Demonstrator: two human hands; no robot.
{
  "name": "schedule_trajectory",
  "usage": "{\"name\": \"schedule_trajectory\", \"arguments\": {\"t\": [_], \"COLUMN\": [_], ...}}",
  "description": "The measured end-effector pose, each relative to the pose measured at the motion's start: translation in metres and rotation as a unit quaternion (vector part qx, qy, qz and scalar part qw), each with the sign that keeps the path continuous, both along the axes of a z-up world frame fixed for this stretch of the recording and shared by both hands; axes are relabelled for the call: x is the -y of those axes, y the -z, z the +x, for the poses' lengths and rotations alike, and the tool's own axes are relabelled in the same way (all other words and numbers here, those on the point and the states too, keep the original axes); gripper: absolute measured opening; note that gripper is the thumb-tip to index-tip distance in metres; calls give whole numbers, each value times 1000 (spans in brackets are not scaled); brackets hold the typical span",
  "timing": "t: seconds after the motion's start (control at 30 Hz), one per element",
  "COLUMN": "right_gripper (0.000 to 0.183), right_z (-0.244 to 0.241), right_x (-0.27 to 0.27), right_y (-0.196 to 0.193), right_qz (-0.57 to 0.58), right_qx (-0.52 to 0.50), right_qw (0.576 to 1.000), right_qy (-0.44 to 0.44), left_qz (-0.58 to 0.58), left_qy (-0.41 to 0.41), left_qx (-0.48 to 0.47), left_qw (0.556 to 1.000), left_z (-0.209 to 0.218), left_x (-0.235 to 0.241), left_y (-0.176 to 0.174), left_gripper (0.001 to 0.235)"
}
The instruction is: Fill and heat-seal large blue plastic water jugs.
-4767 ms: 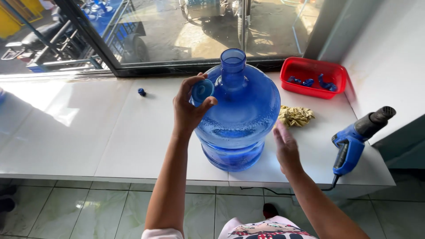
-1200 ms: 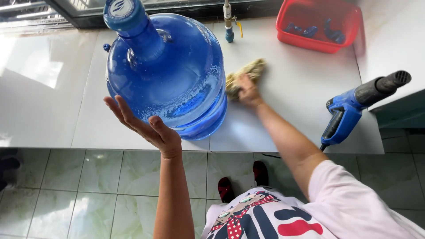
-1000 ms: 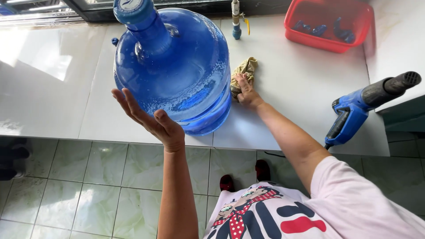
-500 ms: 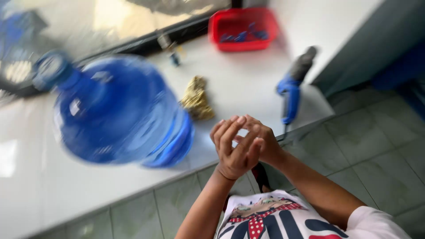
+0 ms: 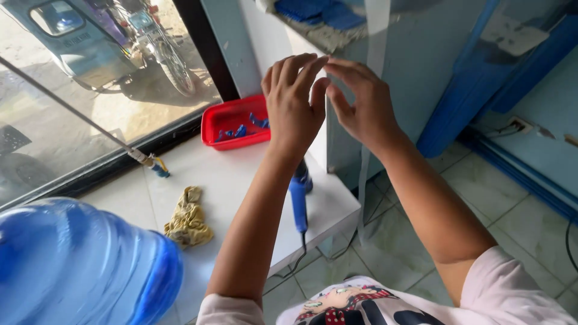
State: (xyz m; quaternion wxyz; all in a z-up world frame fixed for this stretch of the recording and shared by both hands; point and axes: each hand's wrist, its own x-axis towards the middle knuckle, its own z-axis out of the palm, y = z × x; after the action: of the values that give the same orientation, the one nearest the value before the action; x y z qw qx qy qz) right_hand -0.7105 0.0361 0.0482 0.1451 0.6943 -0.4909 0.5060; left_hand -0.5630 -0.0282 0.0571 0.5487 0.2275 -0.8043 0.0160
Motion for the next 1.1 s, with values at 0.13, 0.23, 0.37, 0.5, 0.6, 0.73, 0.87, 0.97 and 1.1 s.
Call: {"name": "schedule_trajectory", "arguments": {"t": [0.13, 0.23, 0.37, 0.5, 0.6, 0.73, 0.87, 0.97, 1.1], "right_gripper": [32, 42, 59, 54, 40, 31, 29, 37, 19], "right_z": [-66, -94, -116, -114, -122, -114, -74, -44, 4], "right_x": [58, 90, 99, 83, 81, 71, 50, 47, 54], "right_y": [-11, -8, -2, -11, 3, -9, -40, -36, -6], "right_qz": [15, 41, 57, 71, 33, -9, -79, -15, 123], "right_qx": [-36, -64, -156, -126, -84, -27, 130, 276, 334], "right_qw": [999, 997, 986, 990, 996, 997, 965, 898, 818], "right_qy": [0, -11, 19, -9, -14, -69, -215, -342, -451], "left_qz": [3, 46, 86, 104, 156, 135, 158, 254, 311], "left_qy": [-38, -82, -102, -73, -20, -17, -16, 99, 230], "left_qx": [1, 18, 132, 198, 190, 167, -64, -265, -412], "left_qw": [999, 995, 982, 972, 969, 977, 985, 925, 825], "left_z": [-72, -95, -110, -111, -98, -75, -49, -17, 30], "left_x": [68, 109, 135, 131, 101, 63, 38, 17, -23], "left_y": [-2, -10, -11, 2, -5, -18, -3, 8, 16], "left_gripper": [32, 34, 42, 50, 38, 29, 13, 9, 10]}}
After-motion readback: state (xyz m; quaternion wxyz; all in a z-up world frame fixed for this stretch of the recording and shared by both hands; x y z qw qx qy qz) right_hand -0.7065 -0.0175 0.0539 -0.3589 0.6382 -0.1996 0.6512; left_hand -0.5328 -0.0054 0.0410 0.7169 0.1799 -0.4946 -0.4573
